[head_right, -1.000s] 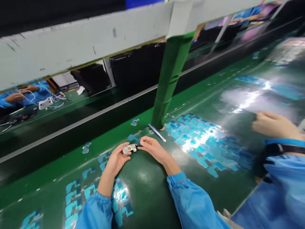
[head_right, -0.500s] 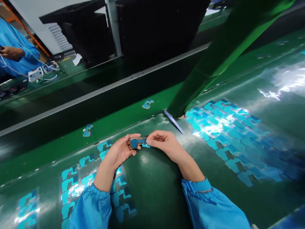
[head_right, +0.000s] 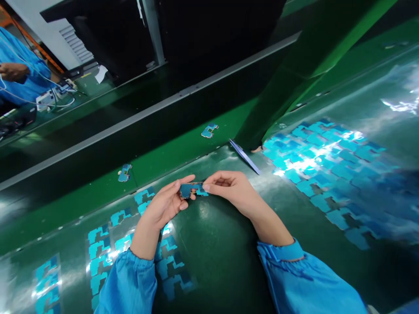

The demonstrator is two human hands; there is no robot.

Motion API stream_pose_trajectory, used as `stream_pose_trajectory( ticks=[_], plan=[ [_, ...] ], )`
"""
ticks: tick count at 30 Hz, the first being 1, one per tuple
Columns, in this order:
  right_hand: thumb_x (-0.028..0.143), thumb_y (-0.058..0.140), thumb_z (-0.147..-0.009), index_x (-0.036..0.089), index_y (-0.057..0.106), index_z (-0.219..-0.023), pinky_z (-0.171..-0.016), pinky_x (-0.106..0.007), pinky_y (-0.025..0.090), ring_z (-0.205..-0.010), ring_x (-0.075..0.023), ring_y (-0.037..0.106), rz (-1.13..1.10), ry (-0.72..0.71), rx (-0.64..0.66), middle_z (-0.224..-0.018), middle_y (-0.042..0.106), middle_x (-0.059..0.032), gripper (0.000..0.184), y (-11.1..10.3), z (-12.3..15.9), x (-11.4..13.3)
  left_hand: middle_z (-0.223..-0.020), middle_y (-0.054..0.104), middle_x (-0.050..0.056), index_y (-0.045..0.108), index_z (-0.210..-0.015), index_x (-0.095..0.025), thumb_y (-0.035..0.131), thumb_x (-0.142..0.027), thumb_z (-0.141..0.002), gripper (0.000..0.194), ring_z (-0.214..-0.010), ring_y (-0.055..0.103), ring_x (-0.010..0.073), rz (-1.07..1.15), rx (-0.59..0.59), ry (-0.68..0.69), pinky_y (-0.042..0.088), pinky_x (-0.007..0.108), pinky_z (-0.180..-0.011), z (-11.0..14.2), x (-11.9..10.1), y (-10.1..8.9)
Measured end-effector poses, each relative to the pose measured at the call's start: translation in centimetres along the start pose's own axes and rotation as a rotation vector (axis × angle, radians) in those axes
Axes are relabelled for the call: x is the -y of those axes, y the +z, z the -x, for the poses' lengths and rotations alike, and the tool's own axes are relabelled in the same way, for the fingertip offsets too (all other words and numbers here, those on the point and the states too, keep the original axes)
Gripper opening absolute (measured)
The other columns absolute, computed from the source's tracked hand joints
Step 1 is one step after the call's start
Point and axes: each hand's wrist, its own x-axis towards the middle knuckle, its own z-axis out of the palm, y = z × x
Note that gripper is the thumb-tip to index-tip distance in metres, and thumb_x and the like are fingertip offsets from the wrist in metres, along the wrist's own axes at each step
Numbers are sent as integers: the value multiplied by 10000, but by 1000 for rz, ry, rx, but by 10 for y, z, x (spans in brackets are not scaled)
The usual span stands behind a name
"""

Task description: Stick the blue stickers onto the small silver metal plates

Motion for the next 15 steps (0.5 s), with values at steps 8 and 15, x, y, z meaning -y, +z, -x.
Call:
stream_pose_trajectory(
  ticks=[8, 15],
  plan=[
    [438, 876, -646, 208, 770, -730, -692, -320, 506, -682, -175, 639, 15, -3, -13, -721, 724, -38, 267, -1, 1, -3, -958, 676, 126, 680, -1244, -120, 603, -335, -955, 368, -816, 629, 153, 33, -11, -24, 380, 195, -522, 0, -2, 5],
    [450, 867, -664, 210, 772, -752, -695, -333, 516, -688, -182, 640, 26, -2, 0, -744, 732, -44, 273, -2, 1, -4, -973, 665, 124, 685, -1230, -108, 580, -337, -967, 364, -797, 618, 143, 40, -12, -20, 388, 203, -529, 1, -2, 6]
  ],
)
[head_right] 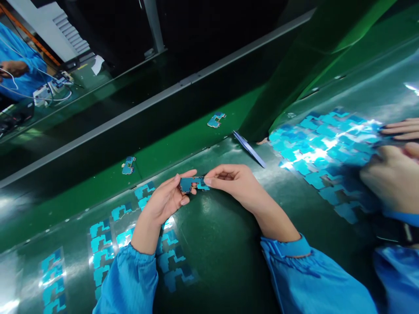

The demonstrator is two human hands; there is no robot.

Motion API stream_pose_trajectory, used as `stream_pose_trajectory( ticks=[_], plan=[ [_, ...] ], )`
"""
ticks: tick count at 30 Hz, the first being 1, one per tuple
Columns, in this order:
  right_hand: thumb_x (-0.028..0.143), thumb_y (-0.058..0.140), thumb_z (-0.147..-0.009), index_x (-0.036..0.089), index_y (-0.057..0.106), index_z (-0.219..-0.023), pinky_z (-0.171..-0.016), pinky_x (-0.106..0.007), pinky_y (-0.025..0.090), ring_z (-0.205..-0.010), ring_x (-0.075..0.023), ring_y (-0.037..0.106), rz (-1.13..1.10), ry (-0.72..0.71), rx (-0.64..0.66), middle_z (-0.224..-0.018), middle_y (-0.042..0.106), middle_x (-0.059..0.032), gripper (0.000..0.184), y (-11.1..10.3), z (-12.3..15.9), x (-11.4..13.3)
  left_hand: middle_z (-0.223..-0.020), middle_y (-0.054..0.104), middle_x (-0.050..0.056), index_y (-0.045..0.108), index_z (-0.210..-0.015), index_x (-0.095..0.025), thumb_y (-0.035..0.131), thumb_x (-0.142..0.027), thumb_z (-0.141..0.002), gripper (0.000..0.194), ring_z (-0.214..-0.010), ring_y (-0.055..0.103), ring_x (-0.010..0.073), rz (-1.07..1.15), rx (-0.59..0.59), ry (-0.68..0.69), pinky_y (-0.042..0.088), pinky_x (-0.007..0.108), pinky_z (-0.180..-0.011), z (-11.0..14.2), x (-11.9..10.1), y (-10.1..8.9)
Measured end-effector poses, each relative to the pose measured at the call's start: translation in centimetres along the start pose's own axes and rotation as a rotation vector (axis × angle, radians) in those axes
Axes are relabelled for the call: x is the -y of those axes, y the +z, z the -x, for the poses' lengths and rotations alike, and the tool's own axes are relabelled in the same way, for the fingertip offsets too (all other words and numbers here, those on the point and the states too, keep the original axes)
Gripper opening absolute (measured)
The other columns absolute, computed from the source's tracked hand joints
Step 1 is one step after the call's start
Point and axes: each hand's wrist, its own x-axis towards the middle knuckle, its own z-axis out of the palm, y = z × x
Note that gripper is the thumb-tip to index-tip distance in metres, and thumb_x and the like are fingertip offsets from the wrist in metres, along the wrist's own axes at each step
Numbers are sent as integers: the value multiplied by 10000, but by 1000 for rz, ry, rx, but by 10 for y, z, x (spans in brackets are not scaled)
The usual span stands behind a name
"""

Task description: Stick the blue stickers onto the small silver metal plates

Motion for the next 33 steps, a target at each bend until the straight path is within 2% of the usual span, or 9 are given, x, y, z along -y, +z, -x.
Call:
stream_pose_trajectory(
  ticks=[17, 24, 33],
  plan=[
    [472, 863, -653, 205, 771, -745, -689, -343, 526, -684, -187, 649, 20, -4, -22, -739, 728, -46, 297, 2, -1, 2, -965, 653, 124, 685, -1224, -104, 584, -321, -964, 353, -816, 620, 150, 7, -13, -13, 391, 204, -542, 0, -1, 1],
    [477, 859, -646, 214, 772, -742, -642, -322, 519, -659, -178, 629, 17, -5, -21, -716, 718, -41, 294, 2, 0, 4, -958, 657, 123, 693, -1214, -115, 614, -317, -948, 342, -821, 616, 147, -18, -23, -13, 385, 192, -537, 2, -3, 4],
    [510, 846, -651, 216, 758, -730, -635, -322, 507, -654, -174, 624, 28, -8, -1, -688, 700, -29, 317, 3, -1, 6, -990, 667, 129, 678, -1244, -125, 606, -311, -952, 354, -842, 617, 153, -73, -23, 14, 404, 194, -547, 1, -1, 0]
  ],
)
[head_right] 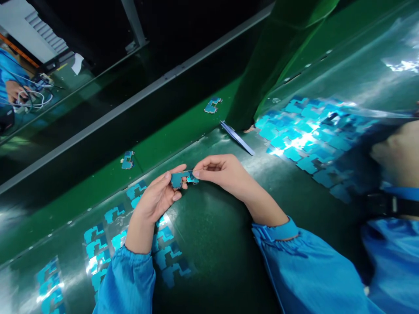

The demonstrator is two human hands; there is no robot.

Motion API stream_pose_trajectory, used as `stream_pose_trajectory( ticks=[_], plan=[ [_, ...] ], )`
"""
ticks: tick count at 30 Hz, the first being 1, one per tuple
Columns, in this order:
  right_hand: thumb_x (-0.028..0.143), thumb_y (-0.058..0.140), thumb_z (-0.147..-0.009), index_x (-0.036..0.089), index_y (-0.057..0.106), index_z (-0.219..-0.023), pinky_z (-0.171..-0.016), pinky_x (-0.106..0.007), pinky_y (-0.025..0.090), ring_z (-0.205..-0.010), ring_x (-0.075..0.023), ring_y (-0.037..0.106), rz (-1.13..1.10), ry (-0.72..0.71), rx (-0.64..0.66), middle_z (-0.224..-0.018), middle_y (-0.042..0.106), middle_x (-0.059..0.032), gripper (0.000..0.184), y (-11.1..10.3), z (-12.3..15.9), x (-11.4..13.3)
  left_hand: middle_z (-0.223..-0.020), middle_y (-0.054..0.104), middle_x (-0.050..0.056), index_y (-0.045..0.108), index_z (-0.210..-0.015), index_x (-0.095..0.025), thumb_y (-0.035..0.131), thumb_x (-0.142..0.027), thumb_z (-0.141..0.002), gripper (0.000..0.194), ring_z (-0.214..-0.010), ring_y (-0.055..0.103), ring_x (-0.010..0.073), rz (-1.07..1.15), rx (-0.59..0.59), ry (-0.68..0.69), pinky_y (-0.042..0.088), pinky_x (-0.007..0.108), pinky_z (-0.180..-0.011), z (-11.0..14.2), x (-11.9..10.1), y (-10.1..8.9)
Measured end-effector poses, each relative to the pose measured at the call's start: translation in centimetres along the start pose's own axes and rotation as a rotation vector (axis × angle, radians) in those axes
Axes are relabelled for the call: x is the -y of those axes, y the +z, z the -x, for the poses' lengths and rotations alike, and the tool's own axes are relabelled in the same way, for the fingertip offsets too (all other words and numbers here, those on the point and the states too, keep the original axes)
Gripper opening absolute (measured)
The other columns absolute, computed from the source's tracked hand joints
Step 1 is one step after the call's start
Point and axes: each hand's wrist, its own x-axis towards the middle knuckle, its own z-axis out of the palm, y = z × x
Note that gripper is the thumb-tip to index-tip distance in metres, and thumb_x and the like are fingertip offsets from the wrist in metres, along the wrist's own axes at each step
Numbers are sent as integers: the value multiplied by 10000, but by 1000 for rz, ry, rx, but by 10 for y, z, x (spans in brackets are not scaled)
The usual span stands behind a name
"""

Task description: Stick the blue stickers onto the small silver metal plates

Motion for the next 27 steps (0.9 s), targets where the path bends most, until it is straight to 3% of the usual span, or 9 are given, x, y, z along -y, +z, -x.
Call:
stream_pose_trajectory(
  ticks=[27],
  plan=[
    [477, 829, -671, 210, 738, -728, -629, -315, 481, -639, -157, 608, -13, -16, 5, -684, 696, -21, 288, 1, -2, 0, -978, 647, 112, 707, -1185, -124, 610, -304, -949, 313, -809, 613, 136, -32, -3, -9, 405, 193, -548, 0, -4, 5]
  ],
)
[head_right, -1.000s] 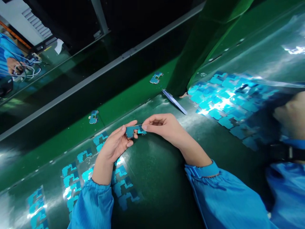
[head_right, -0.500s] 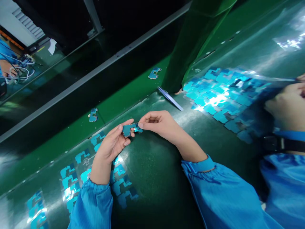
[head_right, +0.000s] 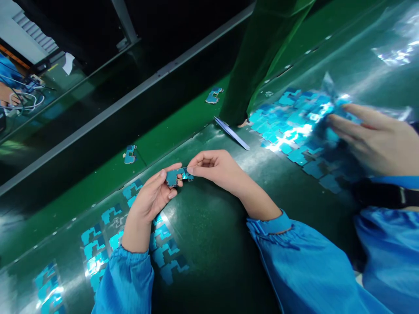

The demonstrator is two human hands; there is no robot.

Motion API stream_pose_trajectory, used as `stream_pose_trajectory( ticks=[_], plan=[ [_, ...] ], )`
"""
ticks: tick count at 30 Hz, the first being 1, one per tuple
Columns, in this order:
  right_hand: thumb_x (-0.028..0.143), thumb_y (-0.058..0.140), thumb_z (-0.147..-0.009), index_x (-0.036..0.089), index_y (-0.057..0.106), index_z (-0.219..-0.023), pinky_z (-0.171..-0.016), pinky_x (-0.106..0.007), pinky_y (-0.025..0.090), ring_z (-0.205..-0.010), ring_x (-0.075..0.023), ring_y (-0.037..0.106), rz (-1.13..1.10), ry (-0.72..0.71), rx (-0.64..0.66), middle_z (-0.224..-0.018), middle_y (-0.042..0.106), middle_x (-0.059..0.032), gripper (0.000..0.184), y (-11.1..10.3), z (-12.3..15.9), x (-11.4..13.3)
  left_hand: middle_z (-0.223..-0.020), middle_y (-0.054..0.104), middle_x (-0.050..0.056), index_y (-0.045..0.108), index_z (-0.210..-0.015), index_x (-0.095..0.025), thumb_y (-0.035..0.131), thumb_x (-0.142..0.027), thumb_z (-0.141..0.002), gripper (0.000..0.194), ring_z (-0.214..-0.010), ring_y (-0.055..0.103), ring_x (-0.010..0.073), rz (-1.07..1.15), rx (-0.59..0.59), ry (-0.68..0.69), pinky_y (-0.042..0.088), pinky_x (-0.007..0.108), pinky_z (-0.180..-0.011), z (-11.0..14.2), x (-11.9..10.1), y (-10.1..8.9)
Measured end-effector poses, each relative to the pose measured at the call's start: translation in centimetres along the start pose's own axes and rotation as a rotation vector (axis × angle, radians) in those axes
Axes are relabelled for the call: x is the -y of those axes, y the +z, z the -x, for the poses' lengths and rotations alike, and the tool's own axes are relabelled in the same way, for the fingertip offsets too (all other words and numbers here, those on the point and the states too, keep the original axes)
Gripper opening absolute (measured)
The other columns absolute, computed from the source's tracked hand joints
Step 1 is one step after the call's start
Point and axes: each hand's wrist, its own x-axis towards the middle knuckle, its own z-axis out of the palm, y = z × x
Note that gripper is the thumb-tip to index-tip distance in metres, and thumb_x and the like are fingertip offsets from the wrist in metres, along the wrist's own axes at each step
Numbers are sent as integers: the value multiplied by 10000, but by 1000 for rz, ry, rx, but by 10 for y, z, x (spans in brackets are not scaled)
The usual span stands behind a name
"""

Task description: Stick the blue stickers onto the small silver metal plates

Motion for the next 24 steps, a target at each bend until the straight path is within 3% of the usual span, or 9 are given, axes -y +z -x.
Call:
stream_pose_trajectory(
  ticks=[24],
  plan=[
    [337, 756, -724, 167, 688, -746, -635, -286, 463, -632, -129, 600, -14, -61, 21, -685, 678, -12, 184, 5, -3, -6, -952, 646, 112, 689, -1204, -94, 650, -299, -927, 347, -784, 615, 133, 4, -14, 30, 431, 172, -524, 0, 2, -1]
  ],
)
